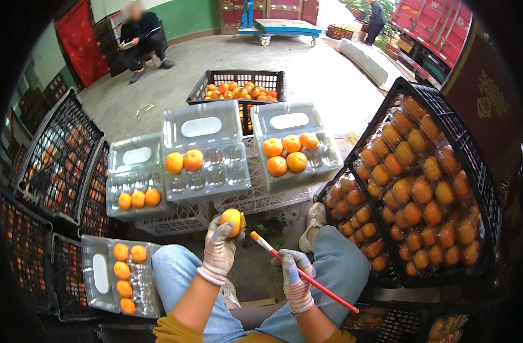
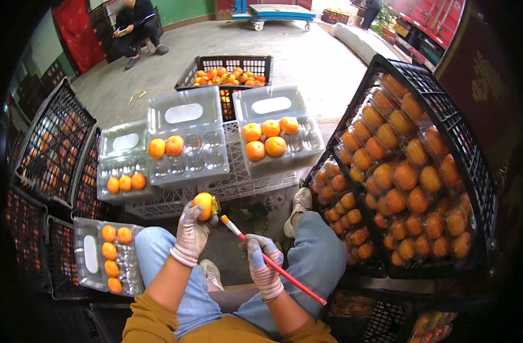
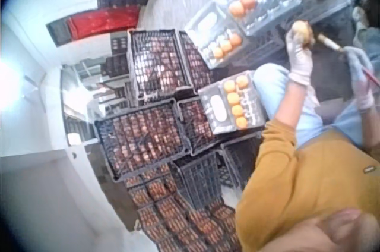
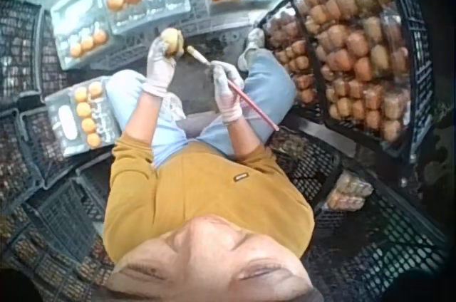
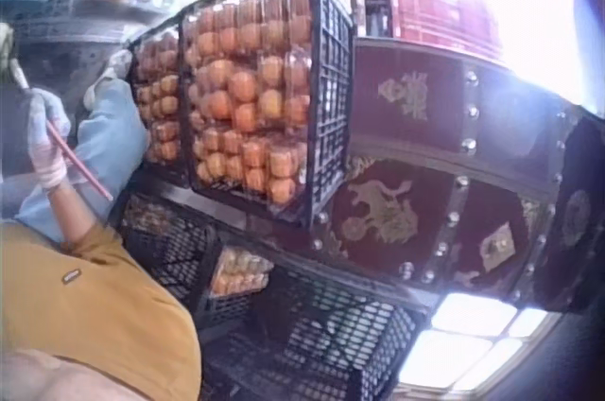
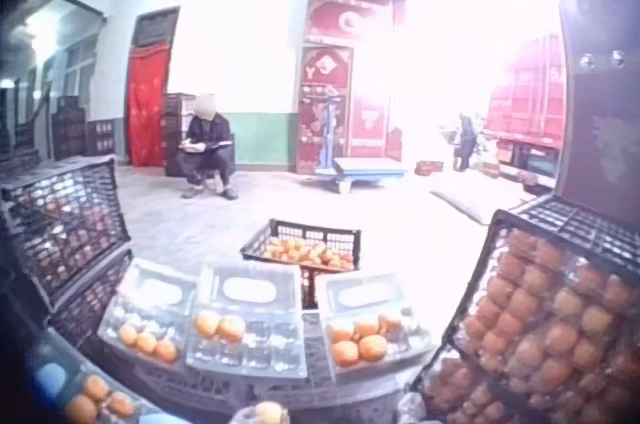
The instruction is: The person picks oranges from a crate, uses a small brush to clean or polish each orange, places them into clear plastic trays, and stacks the filled trays into a larger crate.
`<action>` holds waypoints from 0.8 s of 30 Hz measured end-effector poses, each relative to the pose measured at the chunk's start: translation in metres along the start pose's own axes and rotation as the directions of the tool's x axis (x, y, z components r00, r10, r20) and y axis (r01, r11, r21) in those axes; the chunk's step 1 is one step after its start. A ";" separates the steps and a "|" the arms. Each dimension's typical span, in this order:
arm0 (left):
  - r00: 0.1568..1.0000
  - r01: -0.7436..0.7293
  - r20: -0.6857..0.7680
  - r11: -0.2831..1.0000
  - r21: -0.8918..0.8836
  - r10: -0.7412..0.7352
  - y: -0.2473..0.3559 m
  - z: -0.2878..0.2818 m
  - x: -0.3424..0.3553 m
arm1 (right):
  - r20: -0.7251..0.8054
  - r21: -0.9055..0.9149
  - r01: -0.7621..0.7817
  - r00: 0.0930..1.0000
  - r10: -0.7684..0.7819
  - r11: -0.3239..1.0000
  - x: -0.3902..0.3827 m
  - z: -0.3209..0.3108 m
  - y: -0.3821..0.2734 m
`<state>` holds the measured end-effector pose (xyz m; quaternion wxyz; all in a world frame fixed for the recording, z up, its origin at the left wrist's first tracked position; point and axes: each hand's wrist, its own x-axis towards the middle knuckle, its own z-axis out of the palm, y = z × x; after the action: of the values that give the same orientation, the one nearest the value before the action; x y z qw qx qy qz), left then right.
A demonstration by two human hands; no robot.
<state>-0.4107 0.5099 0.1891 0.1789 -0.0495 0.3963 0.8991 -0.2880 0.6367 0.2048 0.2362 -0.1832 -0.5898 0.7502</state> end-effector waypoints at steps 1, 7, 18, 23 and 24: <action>0.999 -0.053 -0.005 0.984 0.172 0.054 0.000 0.017 0.012 | -0.065 0.090 -0.043 0.997 0.048 0.995 0.003 -0.005 0.005; 0.766 -0.592 0.571 -0.020 0.805 0.295 -0.054 0.130 0.124 | -0.164 0.160 -0.195 0.961 0.221 0.968 0.019 -0.024 0.034; 0.805 -0.516 0.591 -0.547 0.658 -0.048 -0.103 0.172 0.201 | -0.226 0.205 -0.283 0.918 0.327 0.937 0.039 -0.025 0.033; 0.724 -0.530 0.663 -0.461 0.712 0.192 -0.054 0.134 0.176 | -0.206 0.050 -0.269 0.940 0.273 0.962 0.041 -0.010 0.055; 0.719 -0.529 0.658 -0.437 0.727 0.225 -0.032 0.127 0.161 | -0.221 0.061 -0.262 0.937 0.269 0.963 0.045 -0.008 0.067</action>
<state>-0.5419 0.6682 0.2159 -0.1547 0.3438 0.8961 0.2344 -0.3301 0.6555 0.1381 0.2013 -0.3420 -0.5174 0.7581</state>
